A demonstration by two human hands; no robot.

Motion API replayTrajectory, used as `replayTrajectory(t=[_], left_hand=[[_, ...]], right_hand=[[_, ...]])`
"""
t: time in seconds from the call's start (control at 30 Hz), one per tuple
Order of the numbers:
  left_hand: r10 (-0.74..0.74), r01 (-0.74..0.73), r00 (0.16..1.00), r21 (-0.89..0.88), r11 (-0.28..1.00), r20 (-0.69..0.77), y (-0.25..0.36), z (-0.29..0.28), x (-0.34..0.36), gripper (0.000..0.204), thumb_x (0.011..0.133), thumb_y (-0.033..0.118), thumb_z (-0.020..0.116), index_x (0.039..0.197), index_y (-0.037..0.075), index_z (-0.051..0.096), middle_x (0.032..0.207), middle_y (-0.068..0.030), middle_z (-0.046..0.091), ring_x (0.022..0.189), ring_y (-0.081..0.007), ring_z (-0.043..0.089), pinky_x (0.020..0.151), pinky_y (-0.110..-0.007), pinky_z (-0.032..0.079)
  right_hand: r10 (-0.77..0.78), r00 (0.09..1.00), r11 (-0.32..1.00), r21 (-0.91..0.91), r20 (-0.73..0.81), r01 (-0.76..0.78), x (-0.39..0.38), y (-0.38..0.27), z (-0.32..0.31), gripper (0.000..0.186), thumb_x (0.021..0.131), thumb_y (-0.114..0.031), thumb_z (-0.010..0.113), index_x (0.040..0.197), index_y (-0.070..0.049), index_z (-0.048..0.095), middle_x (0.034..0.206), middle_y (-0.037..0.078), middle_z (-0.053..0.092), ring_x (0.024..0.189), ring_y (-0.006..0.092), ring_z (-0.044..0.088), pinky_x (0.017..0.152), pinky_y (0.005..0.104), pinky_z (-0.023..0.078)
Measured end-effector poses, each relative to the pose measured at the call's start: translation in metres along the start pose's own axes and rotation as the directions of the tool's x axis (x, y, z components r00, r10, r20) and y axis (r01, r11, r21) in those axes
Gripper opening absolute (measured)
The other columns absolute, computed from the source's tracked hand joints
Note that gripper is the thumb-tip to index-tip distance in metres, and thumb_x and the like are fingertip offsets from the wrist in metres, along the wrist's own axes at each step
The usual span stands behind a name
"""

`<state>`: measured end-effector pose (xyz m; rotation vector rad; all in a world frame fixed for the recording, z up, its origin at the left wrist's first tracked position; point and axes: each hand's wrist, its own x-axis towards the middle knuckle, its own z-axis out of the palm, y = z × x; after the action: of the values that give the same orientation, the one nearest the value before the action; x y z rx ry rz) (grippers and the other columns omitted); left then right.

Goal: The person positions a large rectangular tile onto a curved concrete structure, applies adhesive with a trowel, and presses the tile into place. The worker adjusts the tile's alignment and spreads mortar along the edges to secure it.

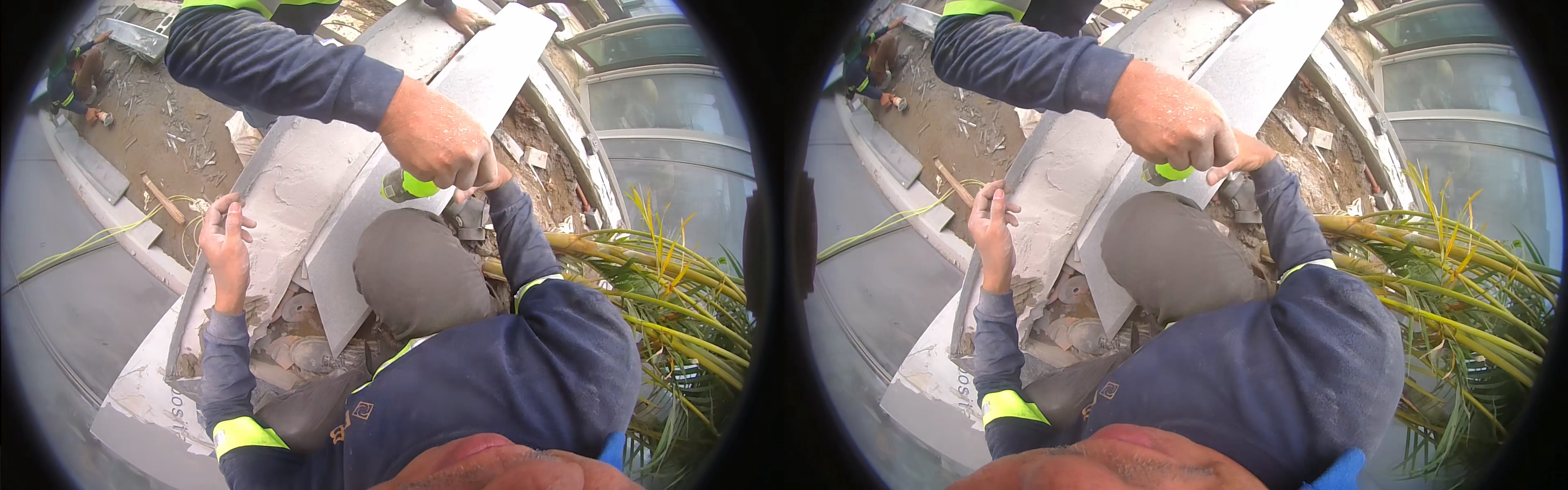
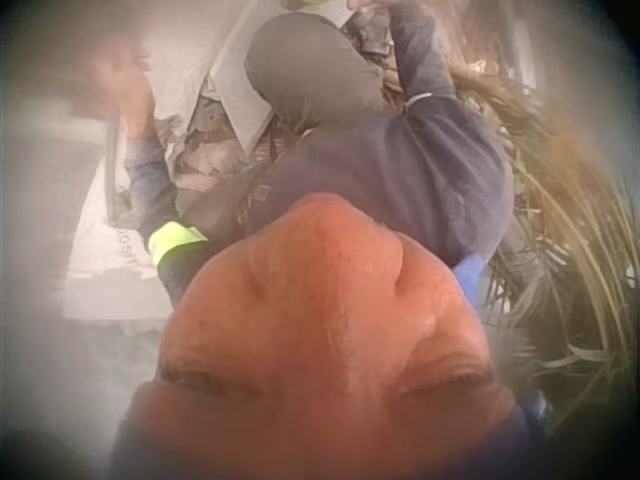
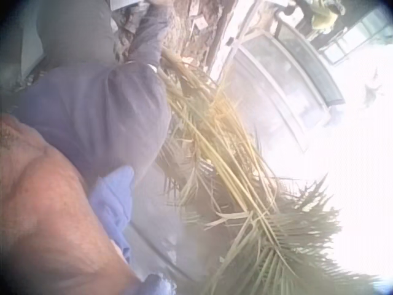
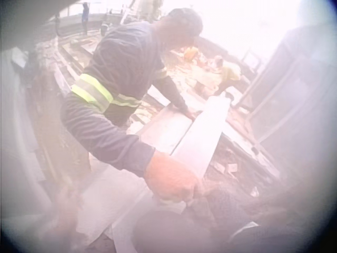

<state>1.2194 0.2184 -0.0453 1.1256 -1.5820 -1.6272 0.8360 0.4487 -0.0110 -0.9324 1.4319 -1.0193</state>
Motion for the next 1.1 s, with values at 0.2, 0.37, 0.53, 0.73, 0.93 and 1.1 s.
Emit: replayTrajectory(t=[0.2,0.37,0.53,0.73,0.93,1.1], left_hand=[[-0.089,0.082,0.994,0.1,0.992,0.063,-0.009,0.014,-0.023,0.026,0.106,0.018,0.06,0.116,-0.004,0.068,0.103,-0.0091,0.068,0.077,-0.0104,0.063,0.062,-0.024,0.047],[-0.088,0.07,0.995,0.291,0.954,0.05,-0.003,0.004,-0.032,0.023,0.105,0.016,0.06,0.113,-0.004,0.069,0.1,-0.0063,0.067,0.077,-0.0096,0.063,0.062,-0.025,0.047],[-0.036,0.002,0.995,0.33,0.944,0.097,0.005,0.014,-0.02,0.021,0.104,0.014,0.061,0.112,-0.004,0.069,0.097,-0.0048,0.065,0.076,-0.0099,0.062,0.065,-0.026,0.048],[-0.055,-0.002,0.986,0.344,0.939,0.155,0.035,0.047,-0.014,0.021,0.105,0.015,0.061,0.111,-0.002,0.07,0.095,-0.0048,0.064,0.08,-0.0115,0.063,0.072,-0.026,0.049],[0.119,-0.233,0.945,0.375,0.897,0.304,0.07,0.1,0.002,0.029,0.105,0.023,0.063,0.116,-0.003,0.07,0.099,-0.0069,0.068,0.086,-0.0121,0.062,0.076,-0.028,0.05],[0.235,-0.272,0.96,0.303,0.913,0.154,0.07,0.148,0.052,0.052,0.101,0.042,0.069,0.119,-0.007,0.066,0.107,-0.0187,0.074,0.102,-0.0222,0.07,0.092,-0.036,0.055]], right_hand=[[-0.133,0.949,0.969,0.241,0.286,0.063,0.025,0.052,0.051,0.078,0.071,-0.03,0.098,0.136,-0.003,0.062,0.121,0.006,0.068,0.115,0.018,0.062,0.102,0.0343,0.049],[-0.107,0.987,0.97,0.206,-0.118,0.129,0.018,0.064,0.022,0.066,0.088,-0.047,0.082,0.131,-0.001,0.061,0.11,0.007,0.068,0.1,0.017,0.067,0.087,0.0327,0.055],[0.22,0.843,0.937,0.348,-0.49,-0.042,0.021,0.072,-0.046,0.058,0.1,-0.054,0.066,0.124,-0.001,0.058,0.1,0.01,0.066,0.078,0.0168,0.071,0.067,0.0313,0.061],[-0.018,0.875,0.966,0.218,-0.483,0.14,0.043,0.029,-0.066,0.063,0.098,-0.057,0.067,0.119,0.002,0.057,0.097,0.011,0.067,0.076,0.0182,0.072,0.066,0.0319,0.062],[-0.186,0.909,0.926,0.243,-0.373,0.289,0.085,0.018,-0.011,0.062,0.098,-0.055,0.069,0.121,0.001,0.057,0.1,0.011,0.068,0.08,0.0186,0.074,0.07,0.0329,0.063],[-0.259,0.948,0.928,0.225,-0.185,0.298,0.092,0.013,0.055,0.06,0.086,-0.04,0.086,0.12,0.001,0.058,0.098,0.008,0.069,0.085,0.0169,0.072,0.077,0.031,0.06]])
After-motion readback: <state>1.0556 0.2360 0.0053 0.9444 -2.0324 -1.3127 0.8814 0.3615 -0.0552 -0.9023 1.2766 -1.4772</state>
